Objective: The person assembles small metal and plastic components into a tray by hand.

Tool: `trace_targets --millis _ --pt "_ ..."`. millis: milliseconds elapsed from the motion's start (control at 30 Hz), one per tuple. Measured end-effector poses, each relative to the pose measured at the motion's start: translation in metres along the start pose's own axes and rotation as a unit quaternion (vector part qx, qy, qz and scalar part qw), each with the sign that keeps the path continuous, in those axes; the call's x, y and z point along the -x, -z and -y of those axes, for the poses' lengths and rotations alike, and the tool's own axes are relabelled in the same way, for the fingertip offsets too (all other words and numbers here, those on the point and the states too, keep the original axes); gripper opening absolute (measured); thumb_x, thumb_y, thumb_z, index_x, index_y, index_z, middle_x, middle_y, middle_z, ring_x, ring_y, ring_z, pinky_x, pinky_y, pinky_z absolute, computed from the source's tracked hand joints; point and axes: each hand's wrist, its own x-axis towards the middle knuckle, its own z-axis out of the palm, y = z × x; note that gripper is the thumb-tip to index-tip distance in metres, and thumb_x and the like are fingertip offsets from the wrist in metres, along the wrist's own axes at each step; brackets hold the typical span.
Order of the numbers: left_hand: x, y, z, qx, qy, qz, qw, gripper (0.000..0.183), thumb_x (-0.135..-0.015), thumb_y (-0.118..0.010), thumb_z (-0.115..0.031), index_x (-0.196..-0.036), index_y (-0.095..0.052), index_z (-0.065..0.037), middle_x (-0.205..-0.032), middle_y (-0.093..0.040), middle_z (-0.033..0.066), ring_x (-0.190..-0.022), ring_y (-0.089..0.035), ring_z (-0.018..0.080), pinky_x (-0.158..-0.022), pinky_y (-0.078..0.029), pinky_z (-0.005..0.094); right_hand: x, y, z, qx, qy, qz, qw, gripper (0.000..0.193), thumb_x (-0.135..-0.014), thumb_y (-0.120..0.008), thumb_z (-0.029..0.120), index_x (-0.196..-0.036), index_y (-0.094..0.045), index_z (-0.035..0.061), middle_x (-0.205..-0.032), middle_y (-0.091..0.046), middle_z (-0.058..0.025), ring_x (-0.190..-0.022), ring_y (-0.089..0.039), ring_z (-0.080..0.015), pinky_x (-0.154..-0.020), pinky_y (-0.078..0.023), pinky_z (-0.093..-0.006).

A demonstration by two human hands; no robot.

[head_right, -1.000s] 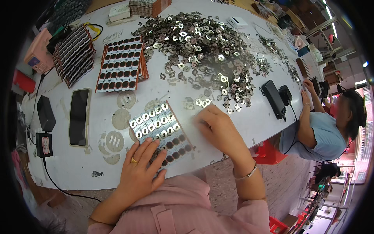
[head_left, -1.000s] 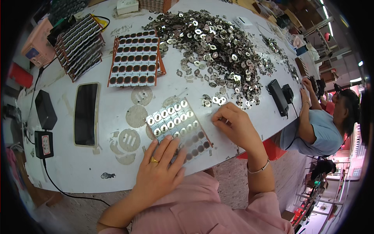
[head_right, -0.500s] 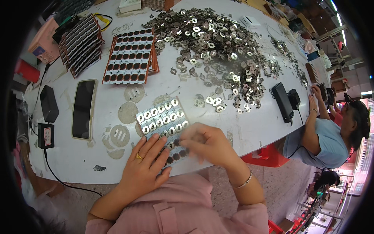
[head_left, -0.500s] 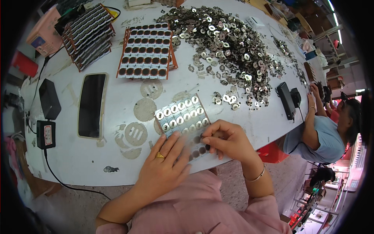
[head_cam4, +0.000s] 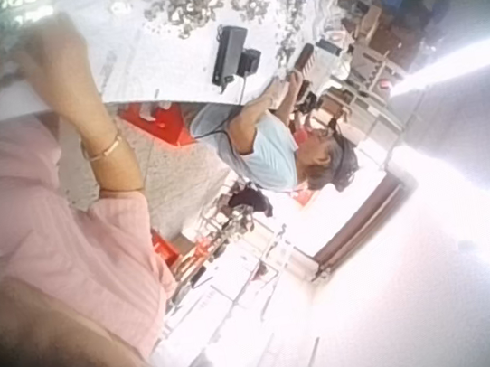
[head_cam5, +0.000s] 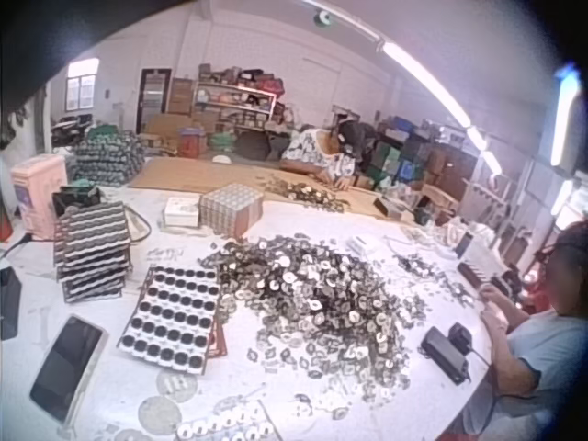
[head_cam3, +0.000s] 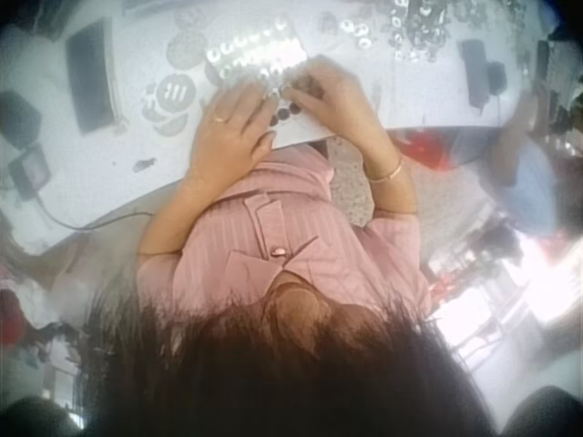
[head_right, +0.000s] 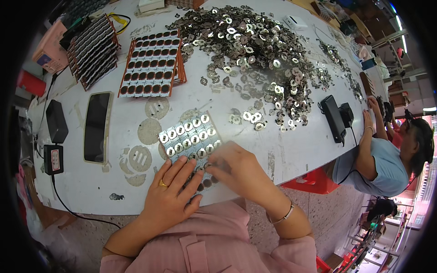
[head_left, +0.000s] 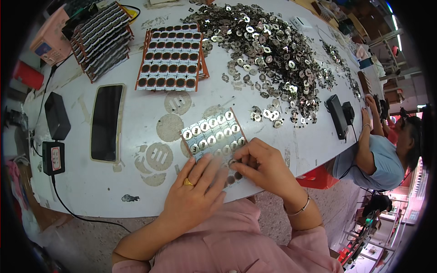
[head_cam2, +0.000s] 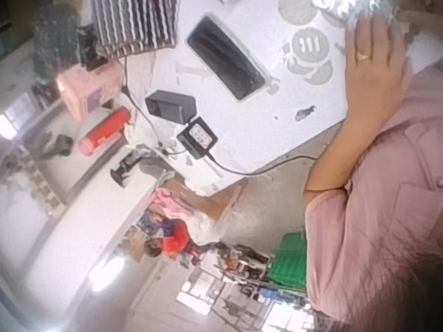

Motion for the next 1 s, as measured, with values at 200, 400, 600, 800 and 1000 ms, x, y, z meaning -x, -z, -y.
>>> trace_targets --millis 200,400,600,800,1000 --pt "0.002 -0.003 0.0 0.002 0.002 0.014 1.0 0.053 -0.087 -0.076 -0.028 -0.135 -0.068 -0.01 -0.153 -0.055 0.0149 -0.145 -0.049 0.0333 -0.121 -0.038 0.0532 0.006 -0.001 -0.006 0.001 0.011 0.022 1.0 0.018 -0.089 -0.082 0.004 -0.105 -0.073 0.0048 -0.091 -0.064 -0.0053 -0.068 -0.062 -0.0119 -0.061 -0.05 -0.0277" --pt "0.003 -0.002 0.001 0.004 0.002 0.011 1.0 0.055 -0.085 -0.076 -0.027 -0.136 -0.068 -0.01 -0.151 -0.057 0.0153 -0.143 -0.052 0.0335 -0.121 -0.039 0.0523 0.0 0.023 -0.013 0.142 0.111 -0.037 0.983 0.018 -0.091 -0.079 0.002 -0.108 -0.073 0.0043 -0.098 -0.068 -0.0077 -0.071 -0.066 -0.0193 -0.063 -0.054 -0.0303" --pt "0.003 -0.004 0.001 0.004 0.002 0.006 1.0 0.055 -0.084 -0.076 -0.027 -0.136 -0.068 -0.01 -0.149 -0.057 0.0156 -0.142 -0.052 0.0344 -0.119 -0.039 0.0539 -0.004 0.046 -0.036 0.254 0.021 -0.219 0.942 0.029 -0.09 -0.07 -0.002 -0.118 -0.07 0.0052 -0.106 -0.069 -0.0127 -0.1 -0.064 -0.0327 -0.086 -0.054 -0.0425" --pt "0.002 -0.004 0.0 0.003 -0.001 0.0 1.0 0.055 -0.083 -0.076 -0.027 -0.136 -0.068 -0.01 -0.149 -0.058 0.0157 -0.142 -0.052 0.0351 -0.119 -0.04 0.0549 0.0 0.051 -0.049 0.195 0.041 -0.194 0.961 0.024 -0.088 -0.071 -0.007 -0.109 -0.077 0.0044 -0.098 -0.068 -0.0084 -0.09 -0.066 -0.0239 -0.078 -0.055 -0.0333" --pt "0.002 -0.004 0.0 0.007 -0.003 -0.004 1.0 0.054 -0.084 -0.077 -0.026 -0.134 -0.069 -0.009 -0.149 -0.057 0.0158 -0.143 -0.051 0.0353 -0.119 -0.039 0.055 0.009 0.058 -0.046 0.026 0.032 -0.164 0.986 0.029 -0.088 -0.07 -0.008 -0.112 -0.08 0.0045 -0.098 -0.068 -0.0044 -0.09 -0.067 -0.0154 -0.078 -0.054 -0.028"
